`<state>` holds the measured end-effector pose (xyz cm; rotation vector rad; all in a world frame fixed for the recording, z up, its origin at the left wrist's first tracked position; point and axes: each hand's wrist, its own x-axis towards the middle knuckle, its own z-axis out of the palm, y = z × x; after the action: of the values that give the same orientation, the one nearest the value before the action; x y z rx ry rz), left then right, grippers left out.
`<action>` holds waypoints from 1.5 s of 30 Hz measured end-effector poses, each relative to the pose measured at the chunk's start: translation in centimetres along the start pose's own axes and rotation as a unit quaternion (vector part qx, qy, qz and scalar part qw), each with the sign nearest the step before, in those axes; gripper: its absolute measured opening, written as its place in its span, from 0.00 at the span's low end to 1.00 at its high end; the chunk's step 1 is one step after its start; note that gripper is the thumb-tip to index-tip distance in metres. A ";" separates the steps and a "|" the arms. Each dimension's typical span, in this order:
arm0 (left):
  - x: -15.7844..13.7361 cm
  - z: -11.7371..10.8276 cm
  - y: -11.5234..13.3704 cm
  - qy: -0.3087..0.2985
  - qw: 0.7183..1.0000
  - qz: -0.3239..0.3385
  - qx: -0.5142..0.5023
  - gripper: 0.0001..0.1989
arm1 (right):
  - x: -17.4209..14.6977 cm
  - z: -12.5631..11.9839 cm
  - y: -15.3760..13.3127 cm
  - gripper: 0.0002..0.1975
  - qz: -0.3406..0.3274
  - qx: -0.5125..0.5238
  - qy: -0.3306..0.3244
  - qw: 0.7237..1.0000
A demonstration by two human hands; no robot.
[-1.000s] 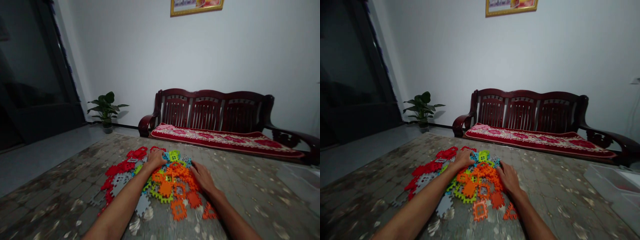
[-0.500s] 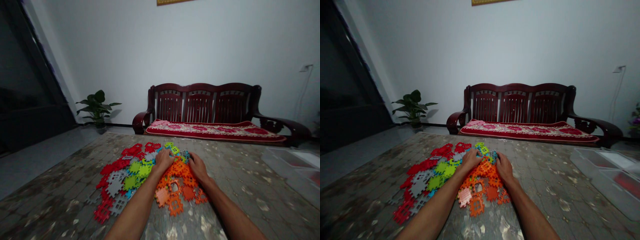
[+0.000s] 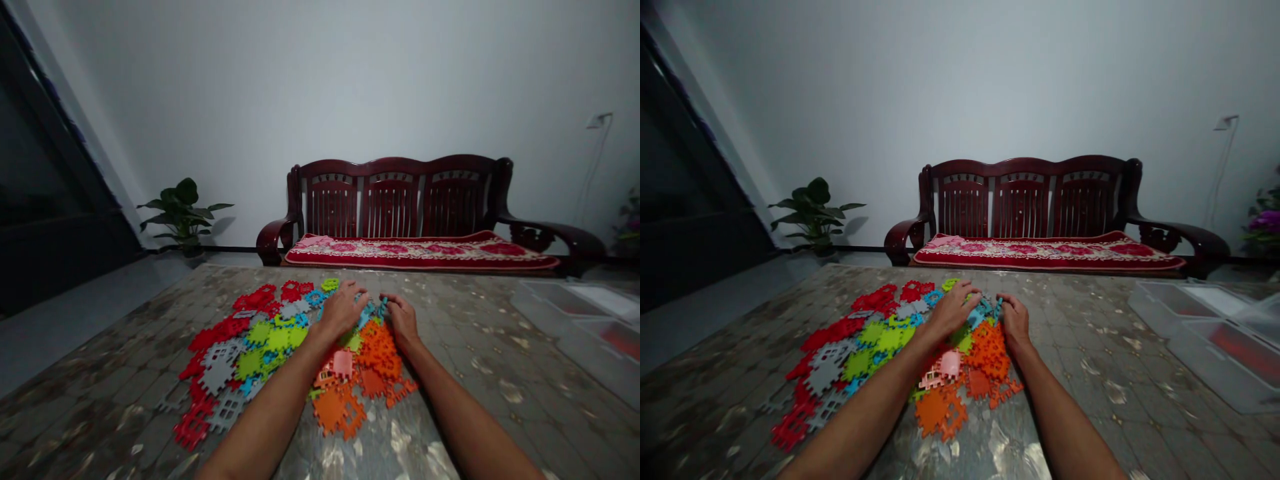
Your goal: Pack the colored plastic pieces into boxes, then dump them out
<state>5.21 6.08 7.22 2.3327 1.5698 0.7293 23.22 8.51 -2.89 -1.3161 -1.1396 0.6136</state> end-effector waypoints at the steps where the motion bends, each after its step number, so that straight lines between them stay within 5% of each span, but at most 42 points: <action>1: 0.7 -0.6 -0.6 0.000 1.000 -0.008 0.008 0.16 | 0.1 -0.2 0.1 0.24 0.003 -0.005 0.005 1.000; 5: 4.2 -1.8 -3.5 -0.019 0.997 -0.064 0.043 0.16 | 0.1 -0.2 0.0 0.24 -0.001 -0.035 0.000 0.999; 10: 6.9 -0.3 -6.8 -0.094 0.985 -0.121 0.075 0.39 | -0.2 0.2 -0.3 0.25 -0.014 -0.086 -0.032 0.996; 13: 7.3 0.8 -7.9 -0.125 0.979 -0.140 0.085 0.43 | -0.3 0.2 -0.4 0.25 -0.018 -0.111 -0.043 0.993; 28: 5.4 2.3 -7.1 -0.046 0.991 -0.105 0.067 0.21 | -0.2 0.4 0.3 0.19 -0.043 -0.148 -0.052 0.987; 37: 4.1 1.1 -6.3 0.021 0.997 -0.074 -0.009 0.19 | 0.0 0.3 0.7 0.18 -0.044 -0.137 -0.046 0.989; 45: 1.0 -1.3 -5.5 -0.027 0.993 -0.035 -0.107 0.09 | 0.1 0.4 1.0 0.19 -0.029 -0.126 -0.048 0.990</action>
<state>0.41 9.12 6.11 2.1167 1.4637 0.7693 23.18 9.01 -3.87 -1.4735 -1.3633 0.5069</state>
